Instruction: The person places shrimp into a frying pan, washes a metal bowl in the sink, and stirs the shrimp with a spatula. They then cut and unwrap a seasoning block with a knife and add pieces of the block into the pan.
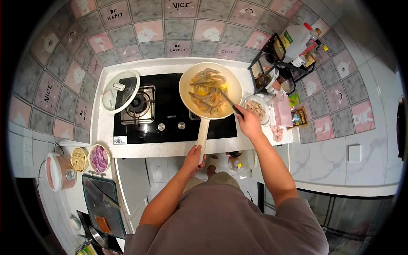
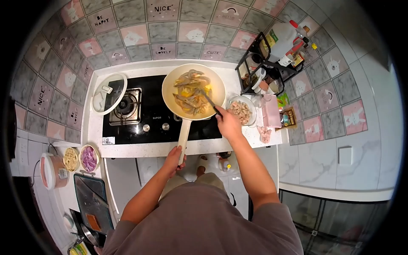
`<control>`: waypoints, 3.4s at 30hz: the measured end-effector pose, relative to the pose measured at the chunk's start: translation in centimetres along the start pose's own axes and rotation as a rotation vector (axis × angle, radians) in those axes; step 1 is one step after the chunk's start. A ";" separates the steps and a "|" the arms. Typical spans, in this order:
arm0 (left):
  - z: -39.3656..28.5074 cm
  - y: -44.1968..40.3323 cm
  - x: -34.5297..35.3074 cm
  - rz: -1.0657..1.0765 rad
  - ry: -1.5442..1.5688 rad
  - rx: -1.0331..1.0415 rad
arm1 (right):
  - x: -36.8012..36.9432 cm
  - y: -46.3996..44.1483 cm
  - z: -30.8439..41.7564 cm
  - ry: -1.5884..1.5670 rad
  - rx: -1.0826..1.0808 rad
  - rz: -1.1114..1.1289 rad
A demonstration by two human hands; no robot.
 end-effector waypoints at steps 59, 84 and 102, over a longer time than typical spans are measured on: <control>-0.1 0.1 -0.2 -0.003 0.030 0.006 | 1.5 1.0 1.9 -0.260 0.063 0.125; 0.1 -0.2 -0.2 0.018 0.048 0.015 | -3.9 5.1 -4.2 -0.162 0.224 0.209; 0.1 -0.1 -0.2 0.021 0.059 0.007 | -3.8 5.8 -2.4 -0.107 0.189 0.272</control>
Point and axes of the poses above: each hand's wrist, its own y-axis away from the middle knuckle, its own x-axis out of the palm, z = x × y, the point moved 10 cm from there along -y, towards the middle knuckle
